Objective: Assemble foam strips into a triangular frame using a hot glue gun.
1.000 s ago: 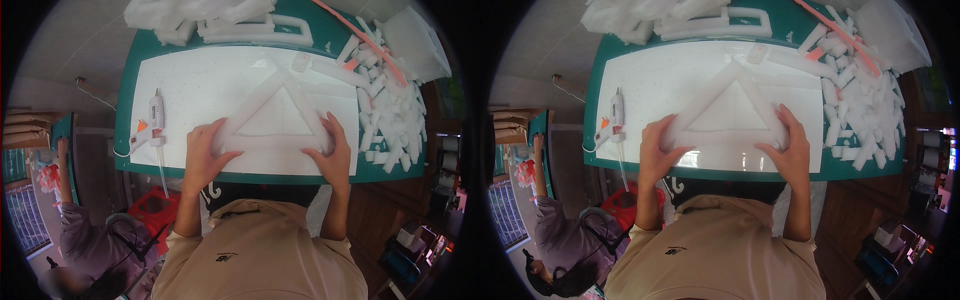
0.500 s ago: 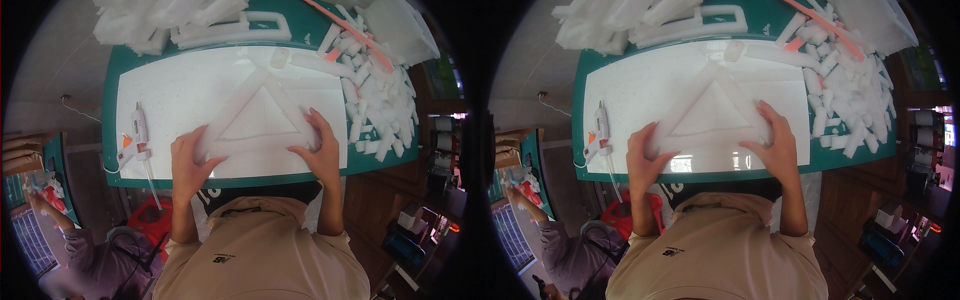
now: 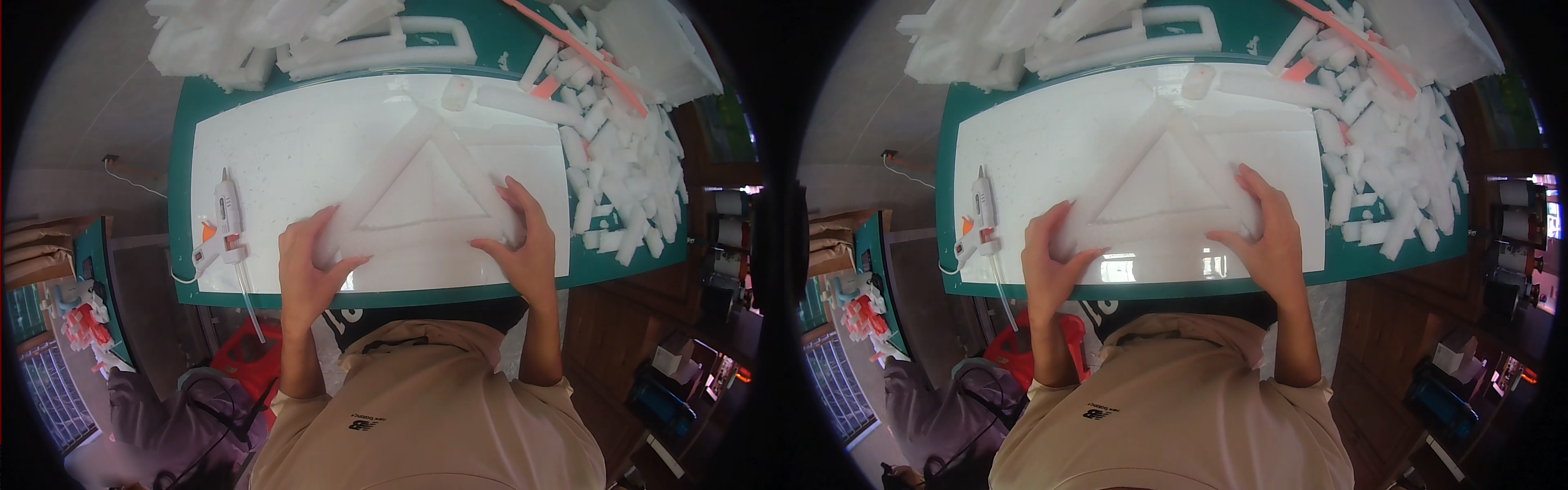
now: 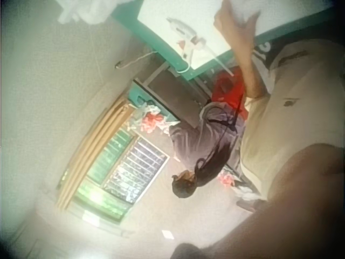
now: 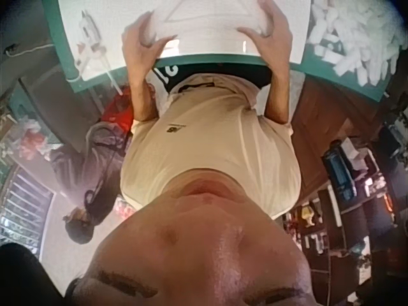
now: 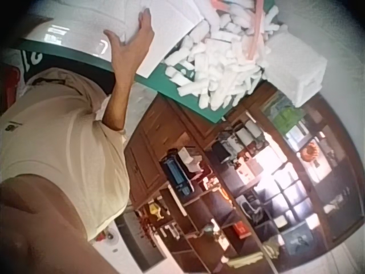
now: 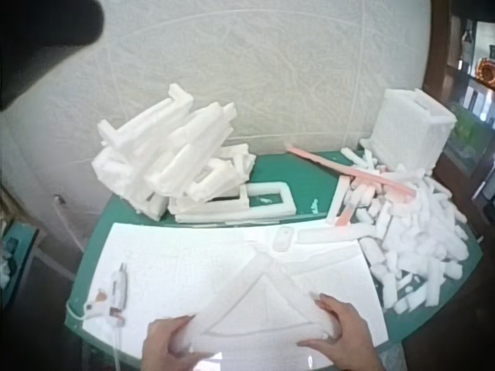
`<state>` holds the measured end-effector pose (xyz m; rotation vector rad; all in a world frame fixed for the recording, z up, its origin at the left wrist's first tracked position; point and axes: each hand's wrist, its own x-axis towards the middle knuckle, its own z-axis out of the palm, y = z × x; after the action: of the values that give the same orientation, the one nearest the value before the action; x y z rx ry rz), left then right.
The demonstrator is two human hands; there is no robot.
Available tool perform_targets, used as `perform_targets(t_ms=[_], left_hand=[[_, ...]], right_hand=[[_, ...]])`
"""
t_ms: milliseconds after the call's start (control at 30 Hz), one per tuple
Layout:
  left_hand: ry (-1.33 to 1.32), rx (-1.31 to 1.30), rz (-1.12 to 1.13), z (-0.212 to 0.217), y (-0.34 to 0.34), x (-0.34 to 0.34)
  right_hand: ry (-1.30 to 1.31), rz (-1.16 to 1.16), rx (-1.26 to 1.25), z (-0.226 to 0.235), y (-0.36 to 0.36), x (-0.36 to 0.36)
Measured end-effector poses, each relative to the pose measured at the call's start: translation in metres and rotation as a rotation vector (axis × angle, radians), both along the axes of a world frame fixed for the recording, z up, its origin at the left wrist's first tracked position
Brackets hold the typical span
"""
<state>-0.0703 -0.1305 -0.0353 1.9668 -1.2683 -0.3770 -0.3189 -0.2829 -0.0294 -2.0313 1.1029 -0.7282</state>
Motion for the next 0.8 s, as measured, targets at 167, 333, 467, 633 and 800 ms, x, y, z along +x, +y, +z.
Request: perform_targets(t_ms=[167,333,467,633,800], left_hand=[[0.005,-0.017,0.006,0.0013,-0.0004,-0.0013],[-0.005,-0.02,0.009,0.0022,-0.001,-0.0015],[-0.042,0.014,0.004,0.0012,0.0006,-0.001],[0.006,-0.043,0.023,-0.0021,0.0,-0.0027],[0.014,-0.021,0.007,-0.0002,-0.0012,-0.0006]], right_hand=[[0.013,-0.022,-0.007,-0.0006,0.0004,0.0],[-0.005,-0.01,-0.001,0.0013,0.0008,0.0004],[0.007,-0.028,-0.001,0.0011,0.0014,0.0001],[-0.015,-0.015,-0.013,-0.0001,0.0013,-0.0005],[-0.028,-0.007,-0.034,0.0008,0.0002,0.0002]])
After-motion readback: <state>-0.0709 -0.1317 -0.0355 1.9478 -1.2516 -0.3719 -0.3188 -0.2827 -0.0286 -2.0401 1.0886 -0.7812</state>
